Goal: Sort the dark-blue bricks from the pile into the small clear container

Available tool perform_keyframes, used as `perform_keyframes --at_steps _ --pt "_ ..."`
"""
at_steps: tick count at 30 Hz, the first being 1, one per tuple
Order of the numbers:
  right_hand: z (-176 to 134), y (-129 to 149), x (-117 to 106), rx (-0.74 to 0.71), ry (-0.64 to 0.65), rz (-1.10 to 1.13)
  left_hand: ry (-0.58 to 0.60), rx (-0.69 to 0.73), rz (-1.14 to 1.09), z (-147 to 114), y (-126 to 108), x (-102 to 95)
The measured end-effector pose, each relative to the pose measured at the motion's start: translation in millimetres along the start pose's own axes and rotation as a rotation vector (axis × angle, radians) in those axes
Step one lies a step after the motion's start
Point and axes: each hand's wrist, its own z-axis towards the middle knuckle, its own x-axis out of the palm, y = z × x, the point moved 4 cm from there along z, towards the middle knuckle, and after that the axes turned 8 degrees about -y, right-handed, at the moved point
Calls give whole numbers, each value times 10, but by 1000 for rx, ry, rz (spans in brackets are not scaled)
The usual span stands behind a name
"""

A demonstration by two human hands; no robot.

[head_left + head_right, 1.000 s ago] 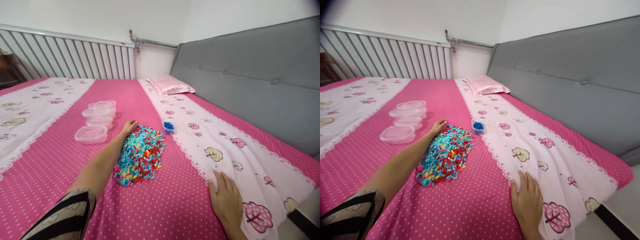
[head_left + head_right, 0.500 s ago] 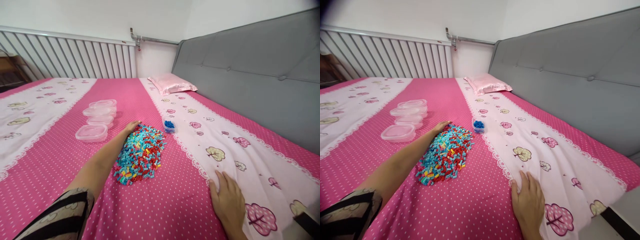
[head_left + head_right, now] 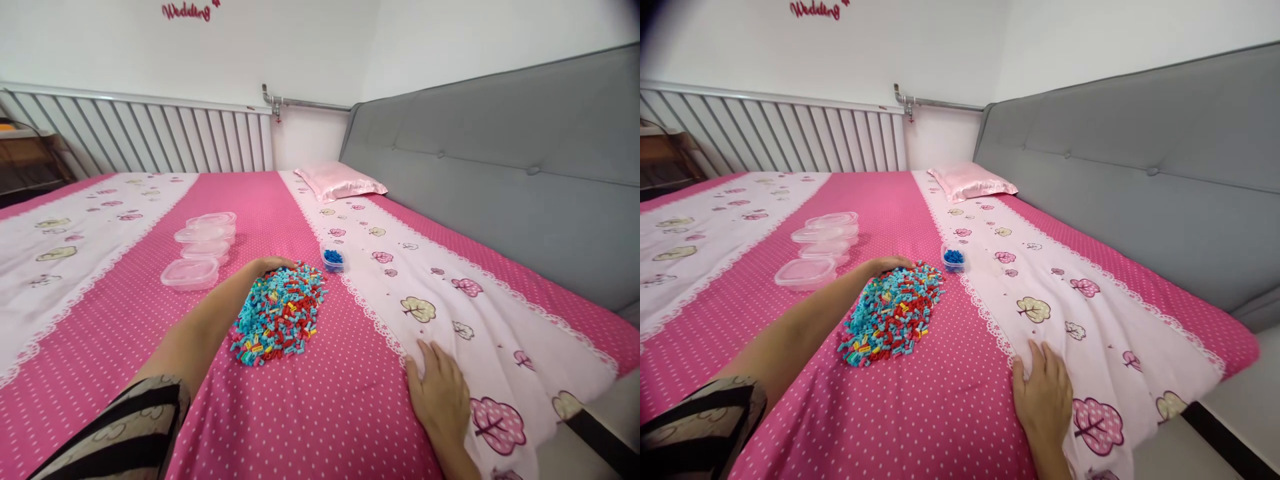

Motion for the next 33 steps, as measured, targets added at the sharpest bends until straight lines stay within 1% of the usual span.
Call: perform_keyframes --at_steps 4,8,10,13,17,24,26,29,33 --pt "-5 -8 2 1 4 8 27 14 31 -174 -100 16" --pt "-8 -8 -11 3 8 7 43 86 94 -390 -212 28" --pt "-10 -8 -21 -2 6 8 29 135 150 -508 -249 41" --pt "-19 -3 -40 -28 -4 19 -69 239 249 -684 -278 65" --pt "-42 -1 -61 -53 -26 39 -290 391 379 -923 -265 167" --pt "-77 -25 -70 -48 -35 52 -580 569 537 -1399 -150 602" --pt "-81 -26 -74 -57 -38 61 -625 596 557 -1507 -115 695" --pt "-84 -27 -77 -66 -44 66 -672 620 571 -1621 -50 779" --pt "-88 -30 -76 -72 -53 68 -678 667 601 -1730 48 878"
